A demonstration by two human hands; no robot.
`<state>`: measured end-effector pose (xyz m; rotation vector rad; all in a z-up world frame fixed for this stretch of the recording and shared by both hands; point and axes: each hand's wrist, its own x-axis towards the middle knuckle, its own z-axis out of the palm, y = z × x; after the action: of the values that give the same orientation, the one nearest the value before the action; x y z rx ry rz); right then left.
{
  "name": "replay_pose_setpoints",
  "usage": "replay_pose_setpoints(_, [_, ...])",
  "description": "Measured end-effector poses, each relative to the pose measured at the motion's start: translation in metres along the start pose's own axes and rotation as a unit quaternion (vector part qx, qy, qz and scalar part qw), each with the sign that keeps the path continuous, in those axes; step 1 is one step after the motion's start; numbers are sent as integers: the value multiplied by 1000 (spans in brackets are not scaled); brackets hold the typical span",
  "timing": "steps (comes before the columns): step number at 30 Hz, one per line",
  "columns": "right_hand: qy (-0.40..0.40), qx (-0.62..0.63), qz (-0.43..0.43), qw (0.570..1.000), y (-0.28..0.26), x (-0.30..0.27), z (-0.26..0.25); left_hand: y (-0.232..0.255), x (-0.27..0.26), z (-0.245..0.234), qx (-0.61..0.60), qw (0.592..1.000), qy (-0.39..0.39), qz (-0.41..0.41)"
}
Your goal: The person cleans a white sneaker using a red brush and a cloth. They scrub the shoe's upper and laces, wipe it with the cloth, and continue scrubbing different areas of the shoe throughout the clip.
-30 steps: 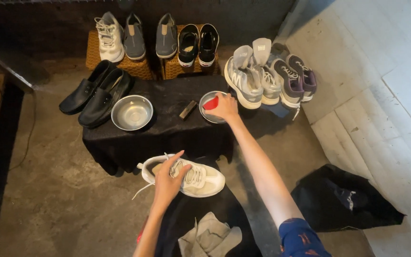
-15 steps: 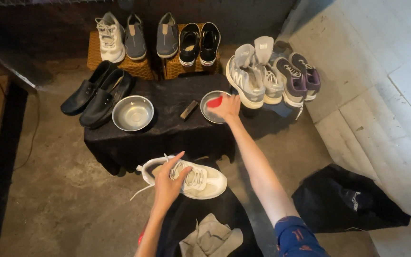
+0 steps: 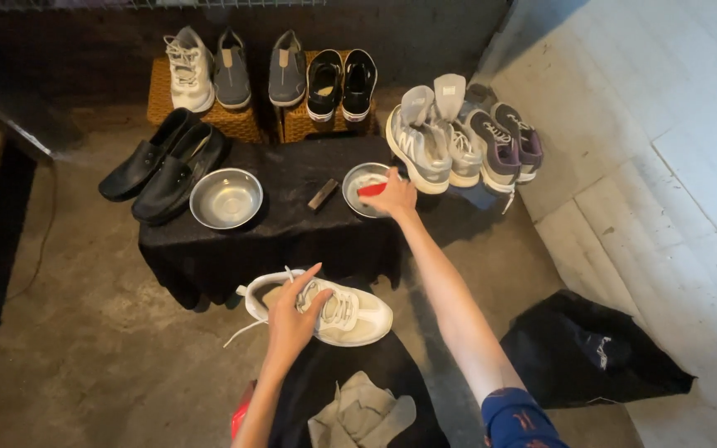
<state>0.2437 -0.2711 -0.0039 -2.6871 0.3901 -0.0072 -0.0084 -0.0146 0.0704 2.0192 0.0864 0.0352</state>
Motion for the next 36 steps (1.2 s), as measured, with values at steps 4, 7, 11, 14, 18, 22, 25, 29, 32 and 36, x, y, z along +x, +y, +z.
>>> replay_pose_setpoints(4, [147,76,-45,985,-16,-22,-13,-8,1,2,4,1000,8,21])
replay_pose_setpoints(7, [241,142,-49,959,-20,-40,-17,-16,-2,5,19,998,18,48])
replay_pose_setpoints(11, [119,96,12,988,-16,-27,-17,-18,-2,5,23,998,25,62])
replay_pose_setpoints(14, [215,142,2,966,-24,-24,-21,-15,-1,6,22,997,30,72])
replay_pose_setpoints(18, [171,43,-69,982,-9,-30,-9,-7,-7,4,24,998,13,64])
replay_pose_setpoints(22, [269,155,-53,949,-19,-39,-17,-5,-9,4,36,997,9,61])
replay_pose_setpoints(25, [190,95,-51,976,-12,-32,-14,5,-11,-3,16,999,3,47])
replay_pose_setpoints(29, [179,86,-53,979,-18,-45,-37,-2,-6,-1,17,998,-19,50])
replay_pose_setpoints(32, [124,119,-56,984,-16,-59,-45,-16,-2,6,17,998,-12,63])
replay_pose_setpoints(36, [11,247,-99,964,-16,-99,-63,-5,7,-4,-3,994,23,109])
